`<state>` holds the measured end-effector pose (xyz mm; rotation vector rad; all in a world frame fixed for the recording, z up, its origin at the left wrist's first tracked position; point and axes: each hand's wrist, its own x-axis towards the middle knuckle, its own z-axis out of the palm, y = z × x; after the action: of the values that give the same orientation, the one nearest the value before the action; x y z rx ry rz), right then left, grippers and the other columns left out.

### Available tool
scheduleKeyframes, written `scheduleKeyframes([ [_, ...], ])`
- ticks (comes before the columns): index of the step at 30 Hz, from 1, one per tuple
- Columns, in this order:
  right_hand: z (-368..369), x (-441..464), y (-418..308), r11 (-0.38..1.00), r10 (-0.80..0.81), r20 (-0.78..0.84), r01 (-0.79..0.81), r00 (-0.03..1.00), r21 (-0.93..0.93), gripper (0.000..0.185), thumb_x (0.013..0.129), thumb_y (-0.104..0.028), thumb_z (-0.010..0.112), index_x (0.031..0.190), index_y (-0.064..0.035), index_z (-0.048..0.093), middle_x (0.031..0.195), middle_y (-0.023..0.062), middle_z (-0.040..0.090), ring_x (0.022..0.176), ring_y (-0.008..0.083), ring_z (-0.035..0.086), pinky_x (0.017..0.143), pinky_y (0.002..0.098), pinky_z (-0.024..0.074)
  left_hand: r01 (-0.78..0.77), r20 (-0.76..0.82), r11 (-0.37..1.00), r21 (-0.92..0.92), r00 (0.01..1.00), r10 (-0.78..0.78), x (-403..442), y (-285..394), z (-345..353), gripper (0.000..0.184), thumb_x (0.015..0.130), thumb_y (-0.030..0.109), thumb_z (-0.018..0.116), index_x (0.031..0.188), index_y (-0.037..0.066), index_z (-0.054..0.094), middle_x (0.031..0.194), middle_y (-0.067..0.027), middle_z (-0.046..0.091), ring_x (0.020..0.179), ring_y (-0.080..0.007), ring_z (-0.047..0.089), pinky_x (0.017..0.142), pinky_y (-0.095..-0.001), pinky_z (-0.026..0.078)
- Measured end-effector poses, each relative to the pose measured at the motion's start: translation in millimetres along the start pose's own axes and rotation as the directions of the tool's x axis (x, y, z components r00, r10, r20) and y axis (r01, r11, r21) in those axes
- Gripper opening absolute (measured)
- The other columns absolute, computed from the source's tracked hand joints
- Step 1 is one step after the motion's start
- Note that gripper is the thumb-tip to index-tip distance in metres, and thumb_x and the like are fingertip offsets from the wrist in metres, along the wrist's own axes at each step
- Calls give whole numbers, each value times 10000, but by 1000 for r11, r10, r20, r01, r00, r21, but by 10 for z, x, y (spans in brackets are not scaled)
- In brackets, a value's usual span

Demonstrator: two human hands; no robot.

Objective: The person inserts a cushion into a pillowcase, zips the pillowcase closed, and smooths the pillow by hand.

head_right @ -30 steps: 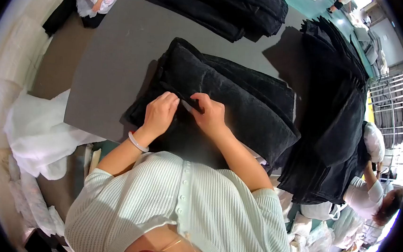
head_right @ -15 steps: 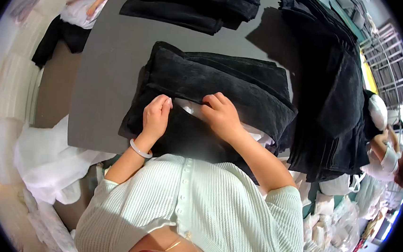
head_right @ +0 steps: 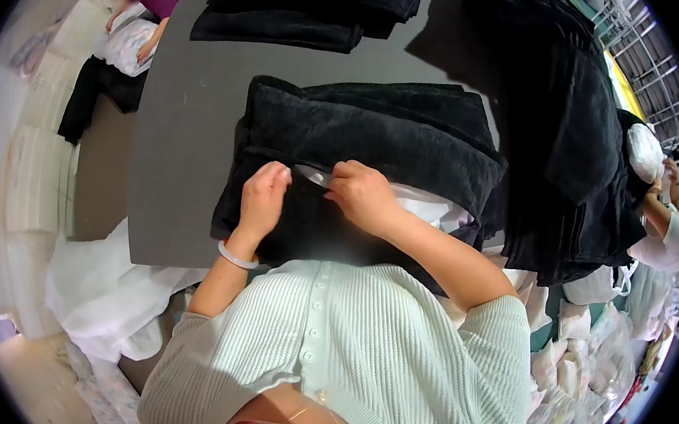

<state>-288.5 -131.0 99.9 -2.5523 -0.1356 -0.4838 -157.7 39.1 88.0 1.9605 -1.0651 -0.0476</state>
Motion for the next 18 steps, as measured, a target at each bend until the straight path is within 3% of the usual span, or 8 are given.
scheduleKeyframes([
  [3, 64, -35, 28, 999, 33, -41, -32, 999, 27, 139, 709, -69, 744, 756, 5, 636, 817, 105, 572, 808, 287, 584, 693, 383, 491, -202, 203, 976, 82, 962, 182, -22, 304, 78, 201, 941, 155, 538, 826, -8, 562, 829, -172, 592, 723, -392, 589, 636, -453, 481],
  [5, 60, -74, 9, 1000, 16, -112, -18, 994, -22, 145, 707, -74, 750, 748, -2, 632, 828, 104, 570, 798, 289, 581, 684, 380, 487, -200, 163, 977, 71, 969, 187, 47, 276, 96, 217, 946, 153, 527, 800, -6, 553, 786, -167, 579, 692, -374, 585, 605, -441, 464],
  [8, -194, -93, -125, 987, 68, -170, -91, 983, -130, 168, 710, -89, 754, 819, -37, 637, 936, 89, 582, 882, 286, 571, 771, 400, 468, 130, 94, 988, -78, 988, -123, 138, 140, 52, 192, 947, 129, 538, 808, -3, 541, 769, -169, 575, 706, -391, 586, 613, -453, 451],
  [11, -329, -222, -43, 939, 120, -246, -190, 962, -286, 198, 730, -73, 725, 897, -61, 618, 1091, 92, 586, 1065, 301, 554, 890, 404, 447, 80, 72, 995, -62, 995, -75, 135, 143, 85, 196, 951, 136, 535, 818, -9, 544, 779, -178, 576, 701, -395, 580, 609, -439, 448],
  [12, -333, -278, 21, 941, 112, -235, -179, 966, -288, 186, 725, -50, 702, 888, -52, 611, 1086, 97, 591, 1071, 302, 555, 895, 398, 451, 76, 86, 995, -64, 994, -70, 146, 161, 103, 196, 951, 136, 535, 818, -9, 544, 779, -178, 576, 701, -395, 580, 609, -439, 448],
  [14, -317, -328, 125, 939, 117, -237, -185, 965, -291, 176, 720, -27, 678, 879, -44, 604, 1080, 102, 596, 1077, 302, 556, 901, 391, 454, 11, 30, 1000, 4, 999, -11, 177, 201, 123, 266, 961, 148, 499, 760, -24, 525, 667, -143, 511, 592, -274, 527, 578, -365, 412],
  [16, -324, -318, 214, 963, -45, -185, -6, 982, -269, 170, 711, -77, 615, 880, -59, 602, 1041, 101, 602, 1007, 277, 567, 845, 360, 467, 8, 47, 1000, 9, 999, -8, 187, 205, 140, 268, 962, 150, 500, 758, -23, 525, 664, -143, 511, 591, -272, 528, 577, -365, 411],
  [18, -333, -308, 242, 969, -46, -157, 6, 986, -248, 175, 714, -85, 612, 886, -57, 604, 1027, 98, 602, 992, 274, 563, 841, 356, 463, 15, 56, 1000, 20, 998, -16, 178, 192, 136, 271, 962, 152, 501, 756, -22, 525, 661, -142, 510, 591, -271, 529, 576, -366, 410],
])
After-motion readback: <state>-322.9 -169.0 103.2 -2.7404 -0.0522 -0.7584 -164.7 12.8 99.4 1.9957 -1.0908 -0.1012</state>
